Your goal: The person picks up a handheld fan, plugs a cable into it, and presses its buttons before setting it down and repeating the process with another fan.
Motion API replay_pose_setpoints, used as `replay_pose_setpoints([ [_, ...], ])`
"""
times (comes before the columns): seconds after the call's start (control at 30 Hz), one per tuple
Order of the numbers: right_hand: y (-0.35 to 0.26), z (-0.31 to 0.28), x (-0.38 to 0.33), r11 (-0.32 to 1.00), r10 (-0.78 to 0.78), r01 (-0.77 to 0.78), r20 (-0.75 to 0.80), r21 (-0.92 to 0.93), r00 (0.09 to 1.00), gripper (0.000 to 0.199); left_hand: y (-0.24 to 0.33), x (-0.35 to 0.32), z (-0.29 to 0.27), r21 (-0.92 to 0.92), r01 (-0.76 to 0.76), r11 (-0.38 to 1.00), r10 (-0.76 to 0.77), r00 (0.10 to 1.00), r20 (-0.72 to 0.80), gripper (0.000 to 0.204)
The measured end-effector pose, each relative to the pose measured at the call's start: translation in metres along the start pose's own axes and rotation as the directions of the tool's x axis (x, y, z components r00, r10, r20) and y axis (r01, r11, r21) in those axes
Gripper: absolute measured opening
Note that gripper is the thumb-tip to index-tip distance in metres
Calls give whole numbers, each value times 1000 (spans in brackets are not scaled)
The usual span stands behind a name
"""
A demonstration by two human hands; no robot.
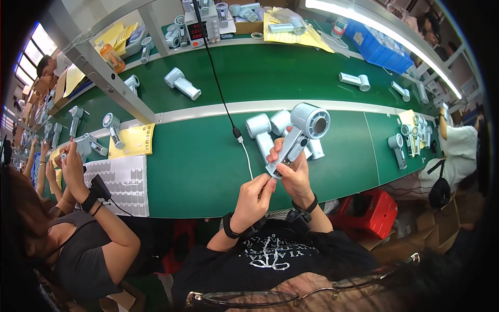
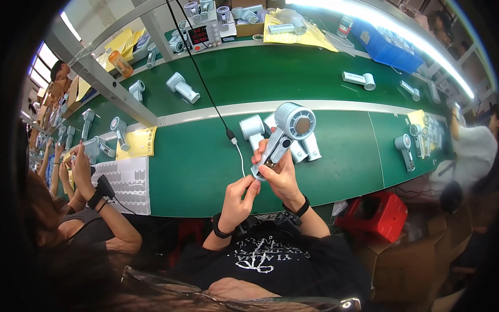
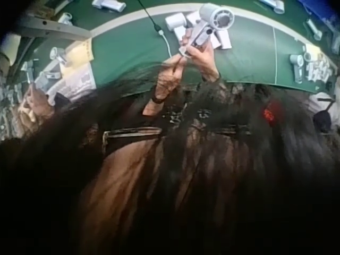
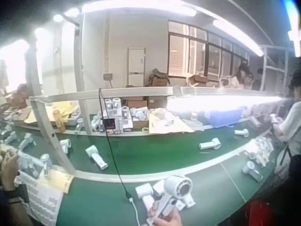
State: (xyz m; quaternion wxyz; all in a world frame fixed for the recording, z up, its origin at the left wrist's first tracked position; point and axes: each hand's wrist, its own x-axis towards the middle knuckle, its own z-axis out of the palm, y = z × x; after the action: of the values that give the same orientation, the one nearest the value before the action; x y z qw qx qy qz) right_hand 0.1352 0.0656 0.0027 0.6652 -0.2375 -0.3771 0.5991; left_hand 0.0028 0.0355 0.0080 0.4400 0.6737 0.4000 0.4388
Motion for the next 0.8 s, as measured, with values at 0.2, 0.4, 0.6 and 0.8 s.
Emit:
replay_pose_setpoints([
  [0.2, 6, 6, 2, 1000, 16, -16, -25, 12, 1000, 80, -5, -4, 6, -53, 5, 999, -11, 992, -122, 20],
  [0.4, 13, 10, -1, 988, 77, -63, -95, 138, 993, 78, -4, -5, 8, -129, 16, 991, -34, 990, -138, 19],
  [0.6, 16, 15, 1, 983, 46, -20, -135, 182, 990, 77, -7, -3, 11, -196, 23, 980, -60, 981, -185, 16],
  [0.8, 22, 18, -3, 992, -58, 71, -130, 101, 990, 79, -7, -5, 4, -111, 23, 994, -44, 982, -185, 14],
])
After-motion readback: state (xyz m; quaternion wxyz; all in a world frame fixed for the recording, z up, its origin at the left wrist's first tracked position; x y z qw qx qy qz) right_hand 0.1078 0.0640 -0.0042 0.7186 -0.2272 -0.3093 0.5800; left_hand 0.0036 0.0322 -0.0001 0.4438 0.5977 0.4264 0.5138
